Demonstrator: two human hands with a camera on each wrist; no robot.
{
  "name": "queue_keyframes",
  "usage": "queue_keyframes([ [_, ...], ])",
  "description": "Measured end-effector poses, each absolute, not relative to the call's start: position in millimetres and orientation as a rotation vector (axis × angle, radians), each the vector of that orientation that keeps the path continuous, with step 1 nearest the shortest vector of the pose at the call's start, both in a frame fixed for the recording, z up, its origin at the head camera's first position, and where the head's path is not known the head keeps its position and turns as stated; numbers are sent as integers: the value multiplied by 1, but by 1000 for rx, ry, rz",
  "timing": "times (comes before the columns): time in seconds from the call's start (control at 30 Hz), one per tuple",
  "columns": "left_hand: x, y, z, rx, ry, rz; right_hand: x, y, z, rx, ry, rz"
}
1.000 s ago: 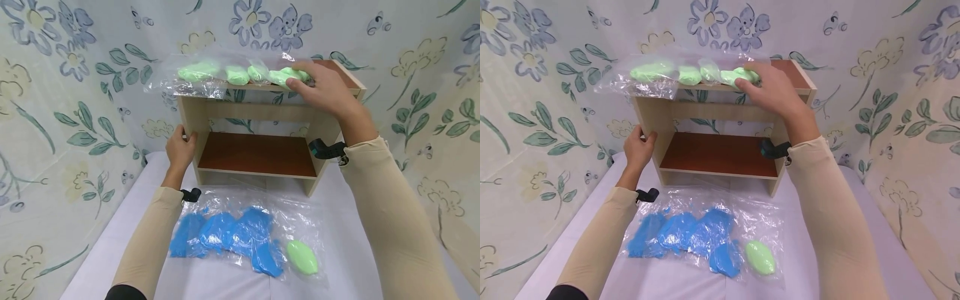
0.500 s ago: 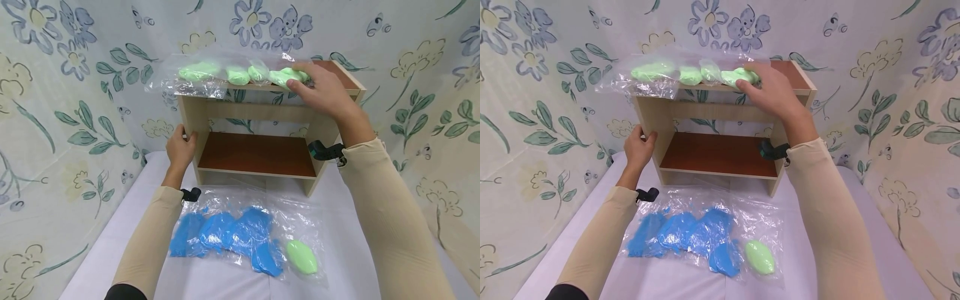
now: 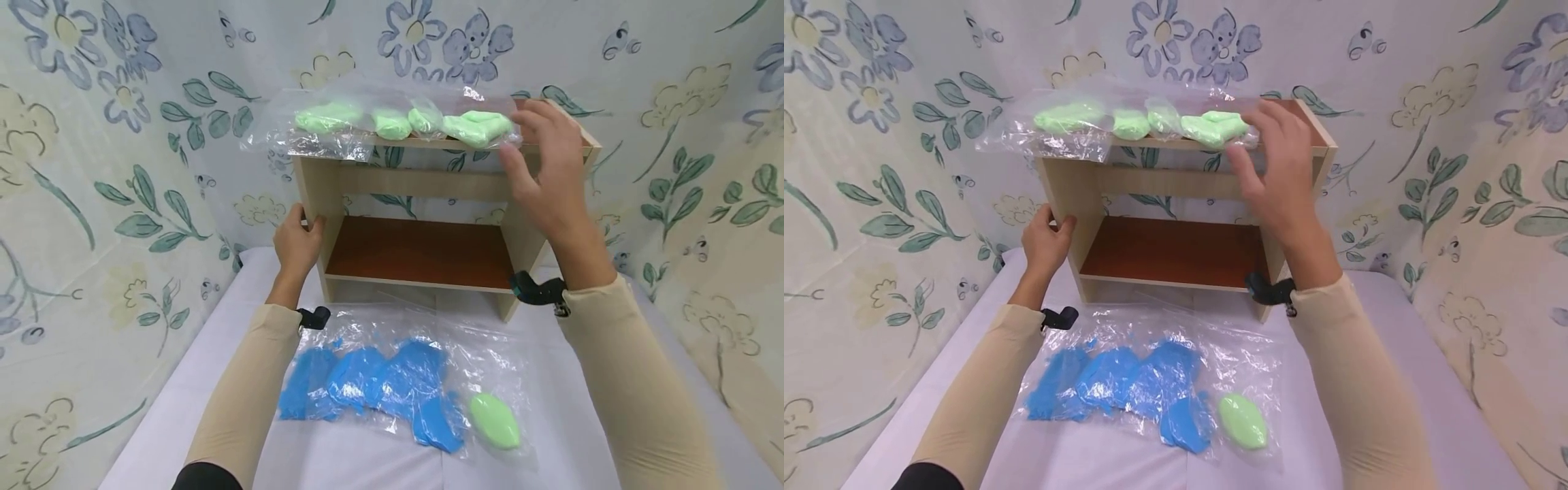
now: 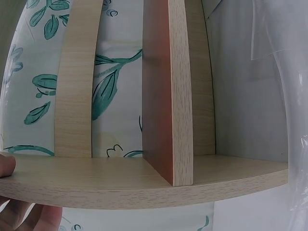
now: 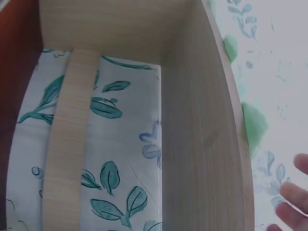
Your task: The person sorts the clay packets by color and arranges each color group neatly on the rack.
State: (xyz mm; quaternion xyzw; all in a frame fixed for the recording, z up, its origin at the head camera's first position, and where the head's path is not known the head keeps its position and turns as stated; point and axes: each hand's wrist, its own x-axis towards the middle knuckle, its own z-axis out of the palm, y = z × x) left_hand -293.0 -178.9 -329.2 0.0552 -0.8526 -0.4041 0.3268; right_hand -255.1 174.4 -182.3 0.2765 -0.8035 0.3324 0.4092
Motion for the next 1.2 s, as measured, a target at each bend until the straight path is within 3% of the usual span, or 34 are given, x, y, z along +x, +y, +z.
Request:
queue_keyframes([
  [0.27,-291,-177,-329,156,-2224,-1064,-215,184,-243,654,-1898,758],
  [0.6,-293,-178,-331,152,-2243,-1083,-176,214,-321,679,-2795,606],
  [0.77,-293,-178,-331,148,-2238,-1082,-164,225,-359,629,-2941,584],
  [1.2,-293,-178,-331,134,-2237,-1082,-144,260,-424,296,-3501,332],
])
